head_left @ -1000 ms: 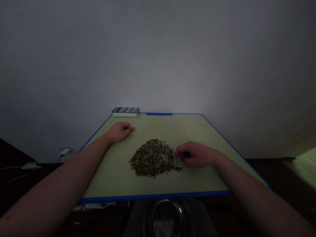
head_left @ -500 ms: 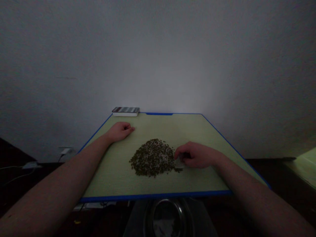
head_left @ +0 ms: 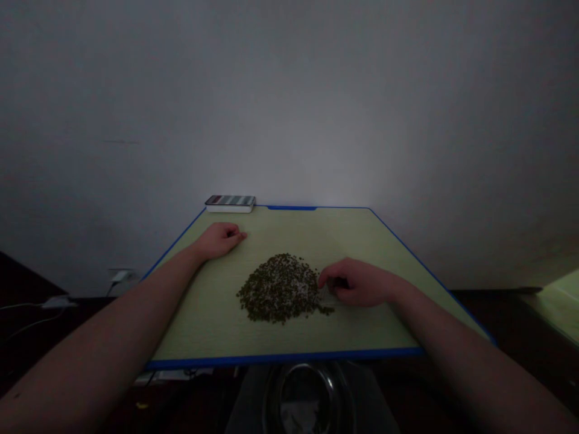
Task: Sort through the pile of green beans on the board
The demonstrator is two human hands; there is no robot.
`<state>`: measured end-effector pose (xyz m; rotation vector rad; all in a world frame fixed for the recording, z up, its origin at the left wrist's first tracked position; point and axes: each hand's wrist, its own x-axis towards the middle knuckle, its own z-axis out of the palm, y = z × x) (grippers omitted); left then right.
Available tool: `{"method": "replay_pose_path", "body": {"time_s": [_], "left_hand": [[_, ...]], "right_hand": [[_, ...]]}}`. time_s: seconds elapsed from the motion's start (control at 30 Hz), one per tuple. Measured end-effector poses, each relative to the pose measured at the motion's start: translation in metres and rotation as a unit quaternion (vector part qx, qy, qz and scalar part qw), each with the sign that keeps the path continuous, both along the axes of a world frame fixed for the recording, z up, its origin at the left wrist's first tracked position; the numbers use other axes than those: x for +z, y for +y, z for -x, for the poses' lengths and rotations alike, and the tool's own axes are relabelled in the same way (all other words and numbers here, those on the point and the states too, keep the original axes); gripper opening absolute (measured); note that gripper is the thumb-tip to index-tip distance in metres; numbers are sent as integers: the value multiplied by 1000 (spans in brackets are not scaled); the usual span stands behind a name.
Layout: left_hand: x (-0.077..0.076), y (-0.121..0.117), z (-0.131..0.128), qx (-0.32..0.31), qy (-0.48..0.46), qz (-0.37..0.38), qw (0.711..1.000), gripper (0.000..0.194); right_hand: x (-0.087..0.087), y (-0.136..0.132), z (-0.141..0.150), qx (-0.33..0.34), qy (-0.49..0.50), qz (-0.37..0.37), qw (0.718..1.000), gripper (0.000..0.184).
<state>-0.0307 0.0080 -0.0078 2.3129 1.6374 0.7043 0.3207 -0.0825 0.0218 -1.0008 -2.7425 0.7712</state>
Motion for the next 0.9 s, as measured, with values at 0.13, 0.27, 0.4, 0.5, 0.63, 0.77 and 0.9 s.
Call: {"method": "replay_pose_path", "body": {"time_s": [0.13,0.27,0.4,0.5,0.63,0.77,0.9], "left_hand": [[1,-1,-1,4,0,2,1000,38],[2,-2,-2,8,4,2,1000,38],[3,-2,-2,11,8,2,1000,38],[3,-2,-2,12,11,0,1000,39],[2,-2,-2,10,10,1,1000,39],[3,-2,-3,14,13,0,1000,39],[4,-3,-3,11,18,-4,1000,41]], "right_hand": [[2,-2,1,13,1,-1,1000,37],[2,-2,1,24,-1,-12,1000,37],[1,-2,1,27,-1,-10,1000,37],[0,-2,1,27,-5,-8,1000,37],[-1,-3,2,34,-8,-20,999,38],[-1,-6,4,31,-18,-20,999,38],[2,-10,7,31,-27,-29,999,38]]}}
